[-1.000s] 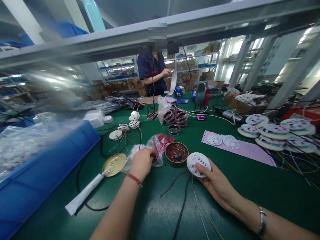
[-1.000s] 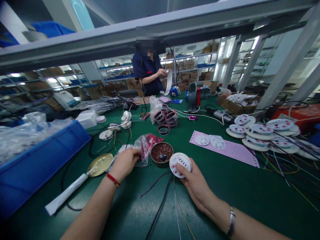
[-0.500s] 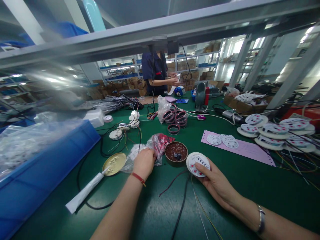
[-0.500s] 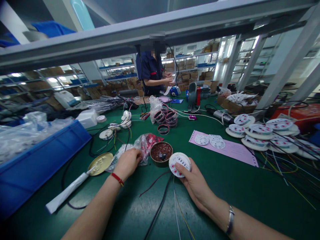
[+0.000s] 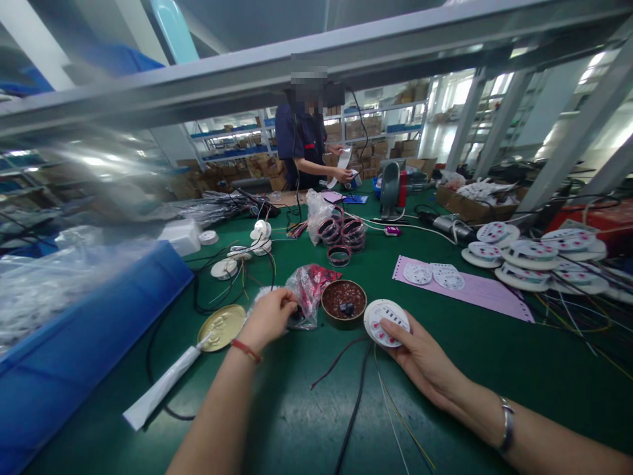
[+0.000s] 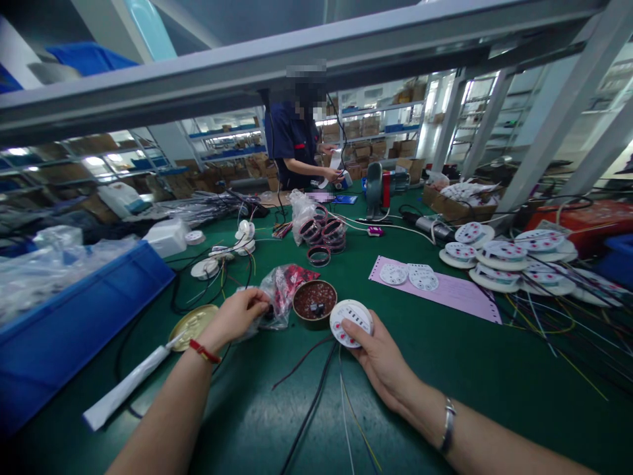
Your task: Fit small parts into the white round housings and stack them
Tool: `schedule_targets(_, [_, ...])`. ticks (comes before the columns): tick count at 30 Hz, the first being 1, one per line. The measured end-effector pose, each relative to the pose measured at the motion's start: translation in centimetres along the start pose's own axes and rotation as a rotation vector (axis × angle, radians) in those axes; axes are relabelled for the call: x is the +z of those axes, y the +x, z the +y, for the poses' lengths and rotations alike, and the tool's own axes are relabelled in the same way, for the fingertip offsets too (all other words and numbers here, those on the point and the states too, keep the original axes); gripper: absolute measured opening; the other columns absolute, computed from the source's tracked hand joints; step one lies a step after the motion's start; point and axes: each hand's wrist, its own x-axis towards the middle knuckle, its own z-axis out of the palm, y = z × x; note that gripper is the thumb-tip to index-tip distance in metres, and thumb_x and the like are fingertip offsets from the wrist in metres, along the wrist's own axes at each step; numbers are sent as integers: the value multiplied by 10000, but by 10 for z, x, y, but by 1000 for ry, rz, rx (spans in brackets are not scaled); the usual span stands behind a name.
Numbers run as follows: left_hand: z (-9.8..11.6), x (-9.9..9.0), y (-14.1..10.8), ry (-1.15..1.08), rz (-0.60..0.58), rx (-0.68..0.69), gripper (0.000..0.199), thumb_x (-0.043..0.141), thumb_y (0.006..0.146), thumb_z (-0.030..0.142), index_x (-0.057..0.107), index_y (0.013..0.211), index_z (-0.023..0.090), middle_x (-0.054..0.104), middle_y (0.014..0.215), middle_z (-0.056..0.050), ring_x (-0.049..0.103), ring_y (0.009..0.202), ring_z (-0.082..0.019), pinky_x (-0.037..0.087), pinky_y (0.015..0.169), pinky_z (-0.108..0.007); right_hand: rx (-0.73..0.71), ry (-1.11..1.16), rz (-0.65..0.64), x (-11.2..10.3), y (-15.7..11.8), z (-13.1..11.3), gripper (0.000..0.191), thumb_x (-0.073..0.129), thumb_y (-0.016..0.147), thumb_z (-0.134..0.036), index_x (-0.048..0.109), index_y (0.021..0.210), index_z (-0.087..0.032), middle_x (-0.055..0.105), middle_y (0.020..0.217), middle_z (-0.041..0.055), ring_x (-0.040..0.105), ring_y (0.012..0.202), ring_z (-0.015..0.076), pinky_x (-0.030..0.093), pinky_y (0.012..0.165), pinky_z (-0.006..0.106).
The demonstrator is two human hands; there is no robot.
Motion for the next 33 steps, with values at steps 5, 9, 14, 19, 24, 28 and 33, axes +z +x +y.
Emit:
schedule_targets(5, [3, -10, -2, -561, -137, -11, 208, 549, 762, 306, 646, 824, 132, 633, 714, -27, 523, 599, -121, 403, 583, -234, 3, 32, 1, 0, 0, 0, 469, 803, 664, -332, 579, 1046, -179, 634, 1045, 32, 565, 996, 163, 480, 889, 278])
schedule_targets(9, [26, -15, -12, -805, -221, 28, 260, 623, 737, 370, 620, 822, 124, 604, 715, -21, 512, 621, -102, 401, 576, -212, 22, 74, 5, 0, 1, 0, 474, 810, 647, -317, 576, 1035, -175, 642, 1025, 39, 580, 976, 171, 481, 877, 291])
schedule_targets(14, [61, 0, -25, -873, -260, 84, 266, 604, 781, 389, 596, 867, 137, 606, 765, -23, 519, 659, -100, 420, 615, -219, 29, 140, 8, 4, 2, 0, 482, 800, 648, -282, 565, 1054, -170, 643, 1038, 50, 587, 951, 166, 469, 860, 293])
schedule_targets(19, [97, 31, -40, -889, -334, 197, 207, 581, 816, 352, 599, 838, 147, 582, 741, -6, 510, 669, -102, 404, 616, -209, 18, 197, 28, 4, 5, 1, 450, 808, 599, -249, 590, 983, -162, 651, 910, 25, 592, 851, 162, 464, 799, 290])
schedule_targets(24, [122, 54, -52, -911, -222, 198, 134, 652, 754, 277, 615, 791, 154, 587, 722, 11, 519, 671, -104, 395, 623, -205, 27, 255, 8, 2, 9, 0, 434, 804, 568, -231, 602, 941, -140, 651, 843, 29, 583, 780, 157, 455, 755, 288])
schedule_targets(28, [130, 67, -55, -847, -129, 205, 100, 587, 806, 258, 631, 816, 169, 630, 780, 1, 565, 723, -128, 429, 672, -231, 36, 302, 6, 1, 11, 0, 394, 798, 561, -212, 604, 896, -137, 650, 817, 26, 584, 789, 163, 453, 772, 300])
schedule_targets(33, [135, 81, -52, -626, 95, 297, 86, 570, 814, 195, 649, 780, 188, 606, 814, -4, 548, 786, -146, 421, 751, -270, 25, 332, 19, 5, 10, 0, 336, 789, 565, -207, 602, 836, -137, 645, 763, 14, 582, 743, 143, 450, 753, 278])
